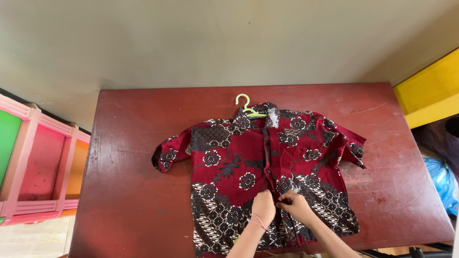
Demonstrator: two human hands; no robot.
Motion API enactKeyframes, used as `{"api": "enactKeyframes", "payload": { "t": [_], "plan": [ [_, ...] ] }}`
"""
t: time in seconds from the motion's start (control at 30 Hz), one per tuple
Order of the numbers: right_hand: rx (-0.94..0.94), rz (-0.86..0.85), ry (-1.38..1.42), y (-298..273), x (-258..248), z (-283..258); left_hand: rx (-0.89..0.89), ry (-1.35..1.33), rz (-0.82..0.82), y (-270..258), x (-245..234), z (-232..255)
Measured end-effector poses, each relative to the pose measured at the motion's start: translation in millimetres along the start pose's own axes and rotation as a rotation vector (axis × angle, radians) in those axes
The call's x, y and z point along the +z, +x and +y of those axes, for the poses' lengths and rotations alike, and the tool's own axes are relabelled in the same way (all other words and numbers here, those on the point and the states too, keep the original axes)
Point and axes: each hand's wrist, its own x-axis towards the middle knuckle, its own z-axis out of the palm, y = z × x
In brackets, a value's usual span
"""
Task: The person smooths a red patterned shirt on a table, then places a hanger into the collar and buttons the shirt while it remains on the table. The shirt is left on the hanger on the table surface.
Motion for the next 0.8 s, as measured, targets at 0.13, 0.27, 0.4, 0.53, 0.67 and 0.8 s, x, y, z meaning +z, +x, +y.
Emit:
{"api": "enactKeyframes", "payload": {
  "t": [0.13, 0.27, 0.4, 0.53, 0.67, 0.8],
  "plan": [
    [0.022, 0.016, 0.094, 0, 3, 3, -0.108, -0.261, -0.053, 7, -5, -7],
    [0.091, 0.028, 0.238, -1, 10, 10, -0.177, -0.354, -0.067, 11, -3, -12],
    [0.156, 0.069, 0.424, 0, 16, 18, -0.176, -0.378, -0.056, 14, 7, -20],
    [0.11, 0.034, 0.396, 1, 15, 27, -0.351, -0.714, -0.188, 17, 15, -31],
    [0.106, -0.02, 0.342, 5, 6, 34, -0.306, -0.763, -0.188, 16, 8, -29],
    [0.12, -0.051, 0.217, 7, 4, 33, -0.32, -0.637, -0.236, 13, -16, -12]
  ]
}}
